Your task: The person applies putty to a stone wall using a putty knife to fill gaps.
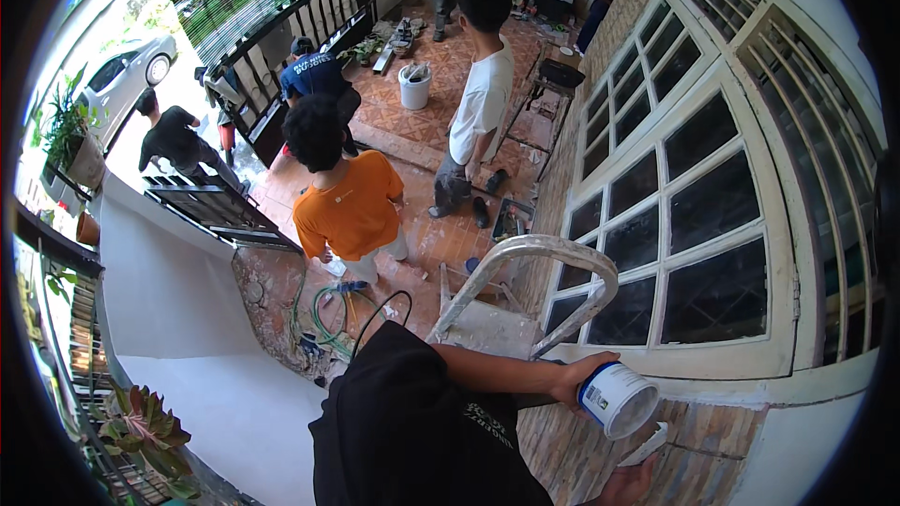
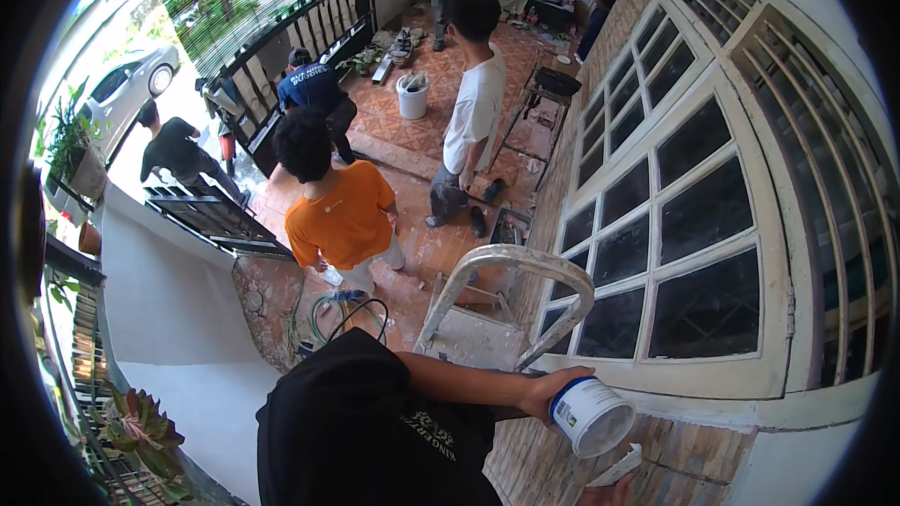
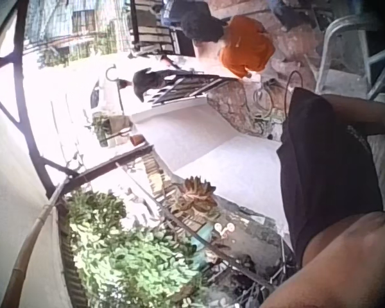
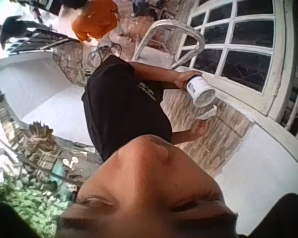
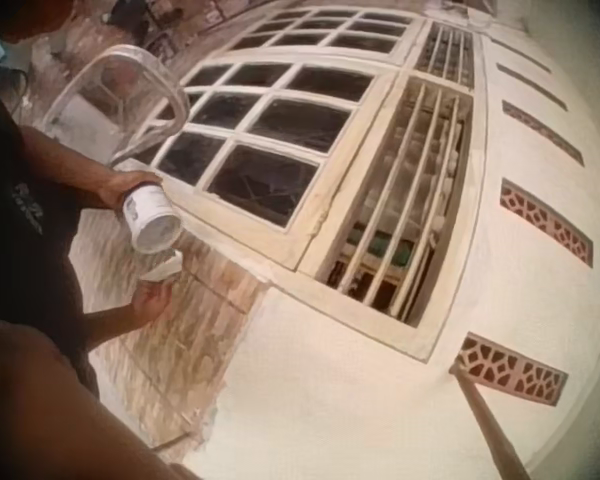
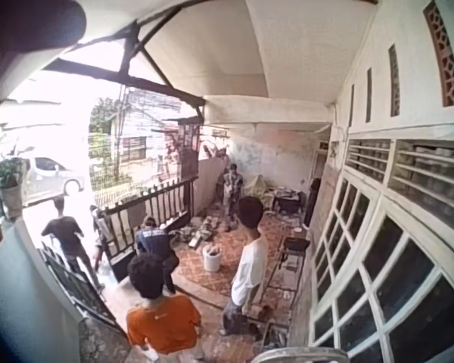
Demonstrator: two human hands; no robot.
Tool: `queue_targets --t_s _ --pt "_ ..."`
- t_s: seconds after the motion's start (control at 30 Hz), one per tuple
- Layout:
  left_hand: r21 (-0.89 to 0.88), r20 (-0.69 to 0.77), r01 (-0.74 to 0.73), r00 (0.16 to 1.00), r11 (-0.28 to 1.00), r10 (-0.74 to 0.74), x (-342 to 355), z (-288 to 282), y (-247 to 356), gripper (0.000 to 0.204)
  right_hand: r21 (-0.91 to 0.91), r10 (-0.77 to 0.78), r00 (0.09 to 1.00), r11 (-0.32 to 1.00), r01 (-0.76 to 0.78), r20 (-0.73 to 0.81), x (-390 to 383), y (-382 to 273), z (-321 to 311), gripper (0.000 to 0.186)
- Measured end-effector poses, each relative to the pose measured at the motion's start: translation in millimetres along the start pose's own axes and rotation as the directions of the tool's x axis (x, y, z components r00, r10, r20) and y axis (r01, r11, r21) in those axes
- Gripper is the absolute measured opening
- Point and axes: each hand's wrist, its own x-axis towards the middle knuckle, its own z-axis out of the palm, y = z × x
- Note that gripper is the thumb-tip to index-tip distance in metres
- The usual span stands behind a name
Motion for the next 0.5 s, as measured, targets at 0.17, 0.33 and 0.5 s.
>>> queue_targets --t_s 0.17,0.33,0.5 --pt "-0.086 0.075 -0.016 0.997 0.996 0.022 -11.1 6.4 -3.0 0.062 0.228 -0.134 0.989 0.967 0.115 0.067 -16.3 5.1 36.9 0.041" --pt "-0.066 0.143 0.056 0.989 0.996 -0.046 -7.2 8.9 -10.4 0.062 0.277 -0.219 0.975 0.94 0.199 0.043 -37.9 4.3 37.7 0.039" --pt "-0.033 0.108 0.058 0.993 0.998 -0.054 -8.8 21.8 -6.3 0.066 0.172 -0.299 0.937 0.948 0.27 0.181 -56.5 -13.2 43.7 0.038"
